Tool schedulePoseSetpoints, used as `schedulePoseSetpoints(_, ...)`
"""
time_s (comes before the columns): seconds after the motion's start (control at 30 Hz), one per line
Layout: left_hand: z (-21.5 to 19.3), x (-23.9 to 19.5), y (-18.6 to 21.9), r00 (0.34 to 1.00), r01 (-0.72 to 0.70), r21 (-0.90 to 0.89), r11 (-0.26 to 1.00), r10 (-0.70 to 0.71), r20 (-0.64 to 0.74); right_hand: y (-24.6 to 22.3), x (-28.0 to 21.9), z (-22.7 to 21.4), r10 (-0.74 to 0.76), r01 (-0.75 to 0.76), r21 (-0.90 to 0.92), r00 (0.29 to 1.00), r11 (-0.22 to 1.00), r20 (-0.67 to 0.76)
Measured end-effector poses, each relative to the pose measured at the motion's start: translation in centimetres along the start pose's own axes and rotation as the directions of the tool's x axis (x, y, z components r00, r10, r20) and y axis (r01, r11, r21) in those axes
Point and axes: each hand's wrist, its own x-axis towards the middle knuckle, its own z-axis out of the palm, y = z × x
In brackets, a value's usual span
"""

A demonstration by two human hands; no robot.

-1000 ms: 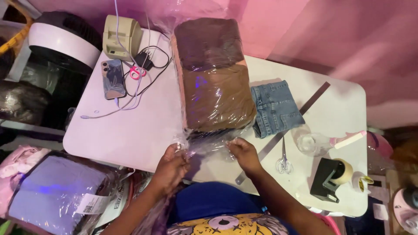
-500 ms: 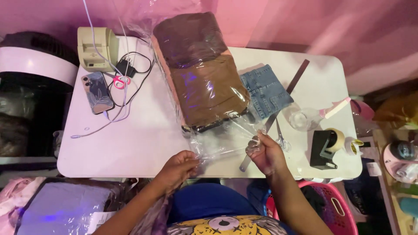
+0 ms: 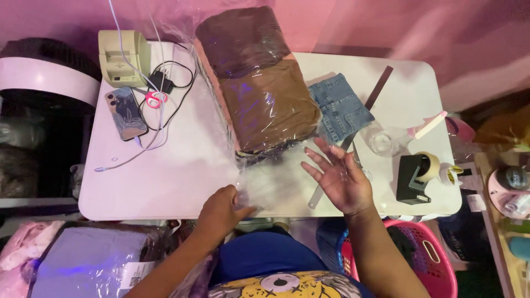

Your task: Packing folded clothes into a large plastic bag and sealing it using tape and a metal bar.

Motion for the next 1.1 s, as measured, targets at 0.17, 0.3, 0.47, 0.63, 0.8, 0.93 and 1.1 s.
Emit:
schedulePoseSetpoints(0.17, -0.4, 0.9, 1.8, 0.98, 0.021, 0.178, 0.984, 0.015, -0.197, -1.0, 1.4, 2.8, 0.113, -0.118, 0.003, 0.958, 0.993, 0.263)
schedulePoseSetpoints(0.3, 2.0, 0.0, 3.7, 0.651, -0.225, 0.293, 0.929, 0.367, -0.665, -0.4, 1.8, 1.5, 0.122, -0.011, -0.291, 0.923, 0.957, 0.366)
schedulePoseSetpoints(0.47, 3.8, 2.0, 7.2, 0.39, -0.417, 0.444, 0.793, 0.597, -0.701, 0.4, 1.6, 1.0, 0.174, -0.067, -0.241, 0.874, 0.968, 0.454)
schedulePoseSetpoints(0.63, 5.0, 3.5, 4.8, 0.515, -0.485, 0.344, 0.804, 0.581, -0.63, -0.1, 2.2, -2.0, -0.134, 0.528, -0.762, 0.844, 0.376, 0.519)
schedulePoseSetpoints(0.8, 0.8, -0.1, 7.3, 0.422, -0.516, 0.656, 0.551, 0.83, -0.365, 0.3, 0.8, -10.4, 0.621, 0.535, -0.406, 0.776, -0.741, -0.111)
schedulePoseSetpoints(0.93, -0.1, -0.9, 8.1, 0.557, -0.306, 0.708, 0.636, 0.723, -0.409, -0.1, -2.8, -12.4, 0.59, 0.342, -0.609, 0.763, -0.716, -0.266)
schedulePoseSetpoints(1.1, -1.0, -1.1, 10.0, 0.467, -0.18, 0.734, 0.655, 0.714, -0.522, -4.2, -4.4, -15.3, 0.179, -0.307, -0.841, 0.89, -0.446, -0.42)
